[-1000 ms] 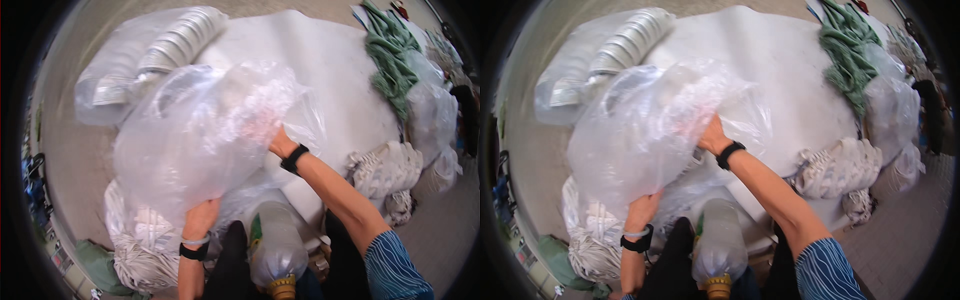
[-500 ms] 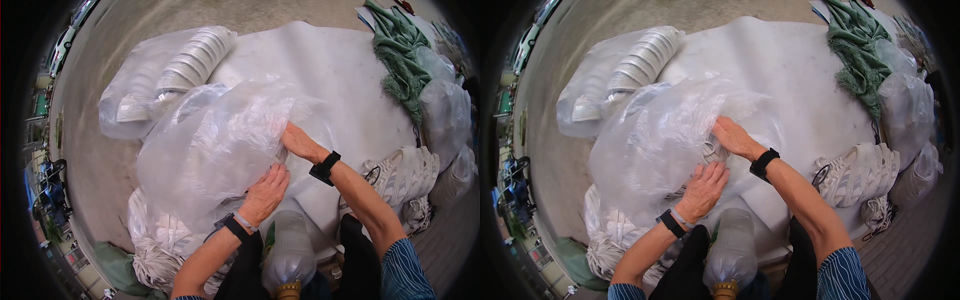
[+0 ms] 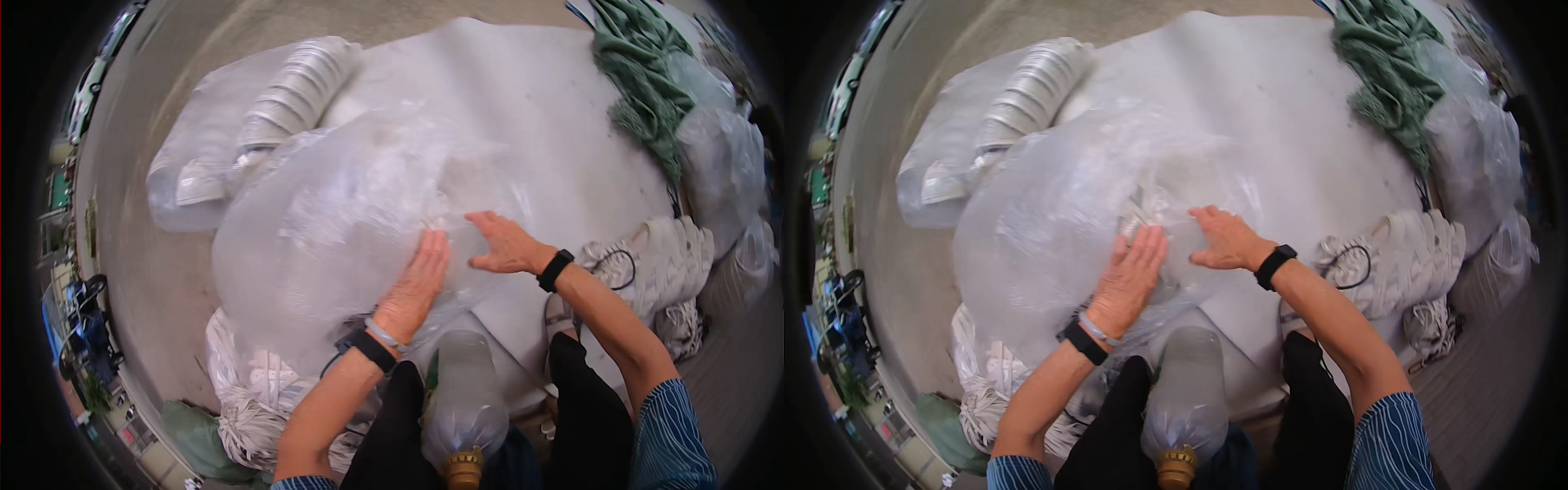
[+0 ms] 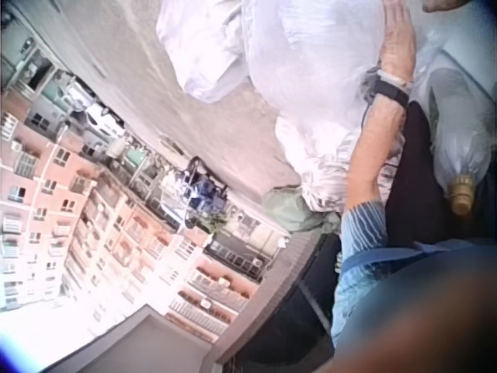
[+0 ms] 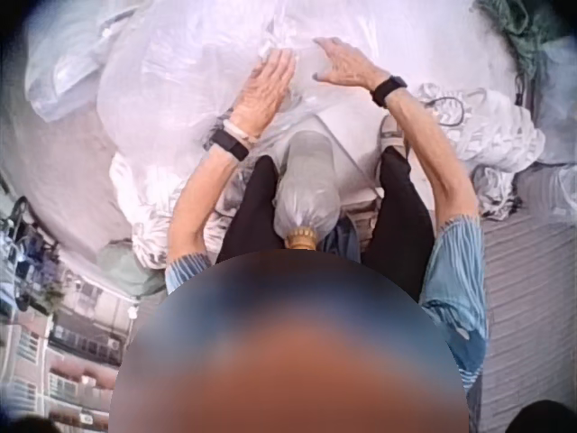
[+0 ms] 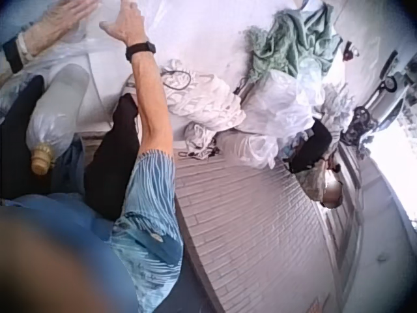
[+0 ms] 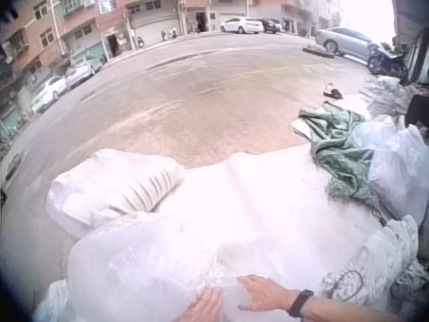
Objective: Gathering and placing shoe components or partially assembled shoes into plastic bags.
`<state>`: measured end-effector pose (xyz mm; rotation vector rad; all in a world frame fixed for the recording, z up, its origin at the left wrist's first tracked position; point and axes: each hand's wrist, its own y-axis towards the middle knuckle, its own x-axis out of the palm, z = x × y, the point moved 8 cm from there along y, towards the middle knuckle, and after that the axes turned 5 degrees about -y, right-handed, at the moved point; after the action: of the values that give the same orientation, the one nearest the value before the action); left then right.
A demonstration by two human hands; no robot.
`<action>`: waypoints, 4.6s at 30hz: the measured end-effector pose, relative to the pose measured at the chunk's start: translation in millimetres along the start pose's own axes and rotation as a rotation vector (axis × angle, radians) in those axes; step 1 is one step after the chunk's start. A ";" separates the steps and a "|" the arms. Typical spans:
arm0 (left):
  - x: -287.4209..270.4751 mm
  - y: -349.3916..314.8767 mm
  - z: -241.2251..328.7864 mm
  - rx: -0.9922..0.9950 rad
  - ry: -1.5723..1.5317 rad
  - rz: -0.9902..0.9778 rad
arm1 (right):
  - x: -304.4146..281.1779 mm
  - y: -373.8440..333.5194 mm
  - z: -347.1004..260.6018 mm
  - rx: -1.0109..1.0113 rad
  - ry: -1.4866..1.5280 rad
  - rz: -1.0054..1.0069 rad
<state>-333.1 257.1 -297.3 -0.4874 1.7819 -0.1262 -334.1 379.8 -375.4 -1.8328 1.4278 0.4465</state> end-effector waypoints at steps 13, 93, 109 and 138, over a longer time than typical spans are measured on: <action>-1.6 12.4 -6.2 -0.132 -0.316 0.169 | 0.3 -18.0 51.2 0.546 1.081 0.477; -50.9 -128.9 -158.2 -0.956 -1.300 0.903 | 33.4 56.9 -95.3 0.090 0.947 -0.212; -140.6 -144.7 -161.1 -0.659 -0.757 1.164 | 65.5 78.1 -143.7 -0.414 0.878 -0.037; 13.5 -30.4 -22.3 -0.367 -0.601 0.008 | -98.9 -231.8 -7.6 0.192 0.842 0.240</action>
<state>-348.9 220.5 -293.2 -0.6950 1.2131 0.3304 -150.1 461.1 -223.3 -1.7645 2.1628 -0.4060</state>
